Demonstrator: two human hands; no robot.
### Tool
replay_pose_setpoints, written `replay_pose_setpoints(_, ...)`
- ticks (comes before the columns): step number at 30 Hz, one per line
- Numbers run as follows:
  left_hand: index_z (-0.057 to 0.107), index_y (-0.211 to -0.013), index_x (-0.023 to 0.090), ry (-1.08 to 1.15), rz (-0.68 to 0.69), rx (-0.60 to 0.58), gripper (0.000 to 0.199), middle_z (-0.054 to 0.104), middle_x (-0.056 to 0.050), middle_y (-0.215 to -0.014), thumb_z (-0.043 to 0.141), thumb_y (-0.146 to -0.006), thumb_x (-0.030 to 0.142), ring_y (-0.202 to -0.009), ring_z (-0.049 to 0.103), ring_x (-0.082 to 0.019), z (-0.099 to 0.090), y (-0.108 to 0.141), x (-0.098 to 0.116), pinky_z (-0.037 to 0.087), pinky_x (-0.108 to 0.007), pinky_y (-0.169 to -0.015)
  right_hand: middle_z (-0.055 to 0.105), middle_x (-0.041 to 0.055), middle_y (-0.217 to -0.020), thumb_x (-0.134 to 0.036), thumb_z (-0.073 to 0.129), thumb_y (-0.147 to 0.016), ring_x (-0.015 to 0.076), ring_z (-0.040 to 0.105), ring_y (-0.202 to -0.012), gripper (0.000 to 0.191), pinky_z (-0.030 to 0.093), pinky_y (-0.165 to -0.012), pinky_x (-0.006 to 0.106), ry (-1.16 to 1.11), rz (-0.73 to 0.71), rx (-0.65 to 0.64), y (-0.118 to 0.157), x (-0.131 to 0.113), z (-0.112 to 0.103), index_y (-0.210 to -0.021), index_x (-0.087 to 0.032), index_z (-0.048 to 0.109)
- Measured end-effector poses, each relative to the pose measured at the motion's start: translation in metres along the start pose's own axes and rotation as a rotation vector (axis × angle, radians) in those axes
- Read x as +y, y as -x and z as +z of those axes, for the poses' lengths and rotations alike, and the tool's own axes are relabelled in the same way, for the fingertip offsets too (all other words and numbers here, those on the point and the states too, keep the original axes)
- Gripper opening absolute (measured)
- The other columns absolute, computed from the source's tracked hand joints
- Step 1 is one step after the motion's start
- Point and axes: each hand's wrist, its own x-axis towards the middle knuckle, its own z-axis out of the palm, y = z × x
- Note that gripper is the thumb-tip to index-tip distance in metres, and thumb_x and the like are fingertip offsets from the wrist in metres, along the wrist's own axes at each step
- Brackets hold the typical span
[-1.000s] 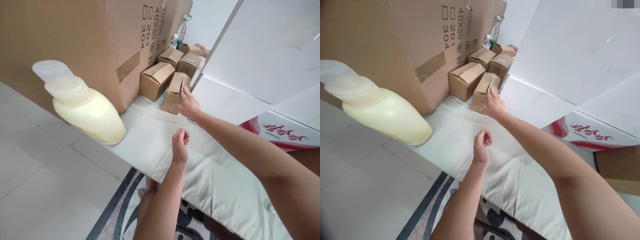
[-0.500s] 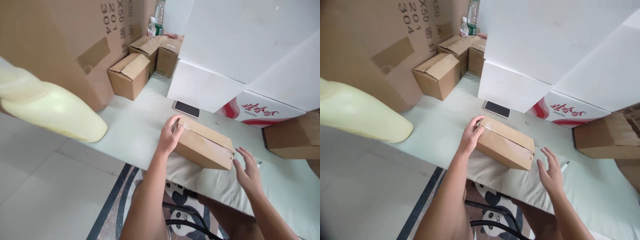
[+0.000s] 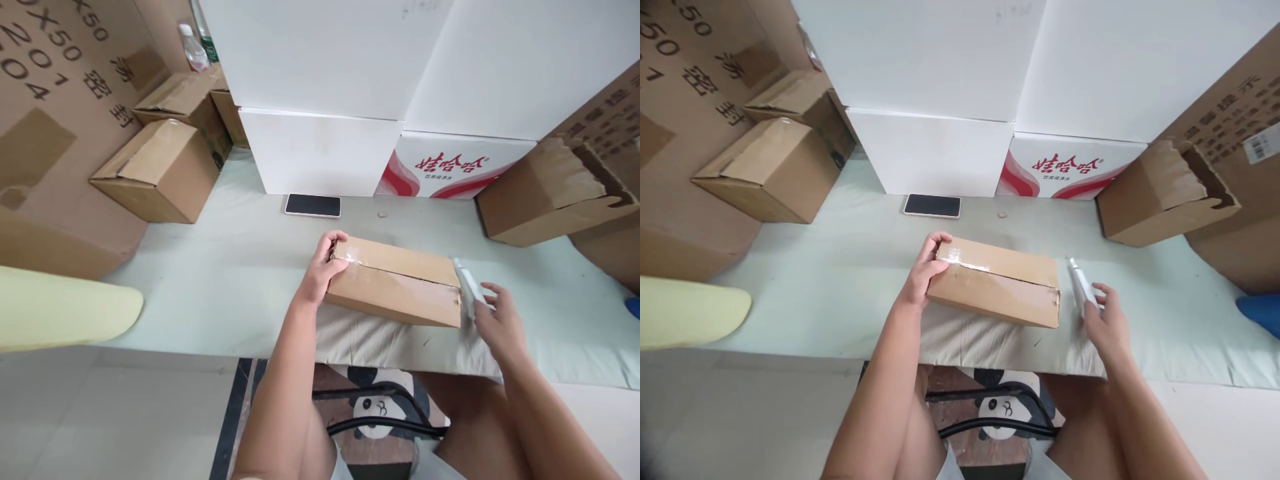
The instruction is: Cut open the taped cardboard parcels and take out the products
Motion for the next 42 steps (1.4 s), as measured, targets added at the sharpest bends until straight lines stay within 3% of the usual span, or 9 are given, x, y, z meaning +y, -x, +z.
replay_pose_setpoints(2,0.056,-0.114,0.025,0.008,0.025,0.003,0.045,0.053,-0.001,-0.105,0.066,-0.071,0.034,-0.09,0.051,-0.018,0.006,-0.004,-0.003,0.043,-0.029,-0.081,0.056,-0.0047,-0.08,-0.033,0.066,-0.073,0.0115,0.048,-0.052,0.051,0.039,-0.053,0.028,-0.431,0.021,0.006,0.01,-0.017,-0.015,-0.123,-0.033,0.055)
replay_pose_setpoints(5,0.055,-0.113,0.025,-0.015,0.042,0.058,0.046,0.053,-0.002,-0.111,0.065,-0.069,0.033,-0.094,0.05,-0.019,0.017,-0.007,-0.009,0.042,-0.03,-0.085,0.063,-0.0026,-0.08,-0.025,0.073,-0.074,0.0155,0.062,-0.057,0.038,0.048,-0.054,0.031,-0.792,-0.196,-0.077,0.03,-0.053,-0.038,-0.11,-0.036,0.064)
replay_pose_setpoints(9,0.054,-0.114,0.024,-0.061,0.059,0.107,0.048,0.052,-0.005,-0.117,0.064,-0.069,0.035,-0.1,0.05,-0.021,0.036,-0.006,-0.021,0.043,-0.033,-0.09,0.075,0.0023,-0.083,-0.035,0.078,-0.084,0.0234,0.074,-0.072,0.029,0.061,-0.068,0.041,-0.858,-0.594,-0.34,0.057,-0.106,-0.045,-0.112,-0.039,0.073)
replay_pose_setpoints(13,0.052,-0.12,0.025,-0.072,0.128,0.028,0.05,0.053,-0.007,-0.119,0.063,-0.075,0.04,-0.105,0.052,-0.024,0.046,-0.003,-0.035,0.045,-0.036,-0.094,0.068,-0.002,-0.064,-0.042,0.077,-0.092,0.0174,0.063,-0.055,0.016,0.055,-0.057,0.033,-0.848,-0.693,-0.335,0.073,-0.139,-0.024,-0.103,-0.033,0.071)
replay_pose_setpoints(18,0.05,-0.126,0.025,-0.088,0.249,-0.053,0.056,0.051,-0.008,-0.125,0.066,-0.08,0.053,-0.111,0.052,-0.026,0.042,-0.002,-0.05,0.046,-0.04,-0.101,0.07,0.0,-0.07,-0.05,0.059,-0.103,0.0163,0.065,-0.056,0.027,0.05,-0.049,0.028,-0.72,-0.628,-0.593,0.073,-0.142,-0.008,-0.117,-0.029,0.069)
replay_pose_setpoints(25,0.049,-0.128,0.027,-0.128,0.294,-0.066,0.062,0.051,-0.008,-0.126,0.067,-0.083,0.065,-0.111,0.052,-0.026,0.041,-0.001,-0.059,0.047,-0.041,-0.101,0.075,0.0016,-0.085,-0.032,0.066,-0.099,0.0132,0.069,-0.066,0.012,0.053,-0.059,0.023,-0.34,-0.824,-0.38,0.06,-0.137,-0.014,-0.101,-0.027,0.076)
replay_pose_setpoints(32,0.049,-0.127,0.027,-0.128,0.255,-0.044,0.058,0.051,-0.008,-0.125,0.066,-0.082,0.058,-0.111,0.052,-0.026,0.044,0.002,-0.055,0.046,-0.04,-0.102,0.073,0.0027,-0.091,-0.015,0.073,-0.09,0.0132,0.073,-0.08,0.016,0.057,-0.065,0.019,-0.372,-0.899,-0.504,0.056,-0.139,-0.02,-0.097,-0.029,0.08)
replay_pose_setpoints(37,0.05,-0.125,0.026,-0.118,0.242,-0.02,0.057,0.053,-0.007,-0.122,0.066,-0.08,0.057,-0.109,0.053,-0.026,0.045,0.002,-0.055,0.047,-0.04,-0.099,0.076,0.0065,-0.097,-0.026,0.078,-0.089,0.0168,0.076,-0.082,0.011,0.059,-0.062,0.022,-0.373,-0.923,-0.599,0.058,-0.138,-0.016,-0.099,-0.027,0.083)
replay_pose_setpoints(42,0.051,-0.124,0.026,-0.117,0.237,-0.009,0.057,0.054,-0.007,-0.121,0.067,-0.079,0.057,-0.107,0.054,-0.025,0.045,0.002,-0.054,0.048,-0.039,-0.097,0.079,0.0067,-0.092,-0.026,0.072,-0.093,0.0187,0.077,-0.081,0.012,0.063,-0.069,0.026,-0.42,-0.841,-0.497,0.061,-0.138,-0.008,-0.097,-0.026,0.083)
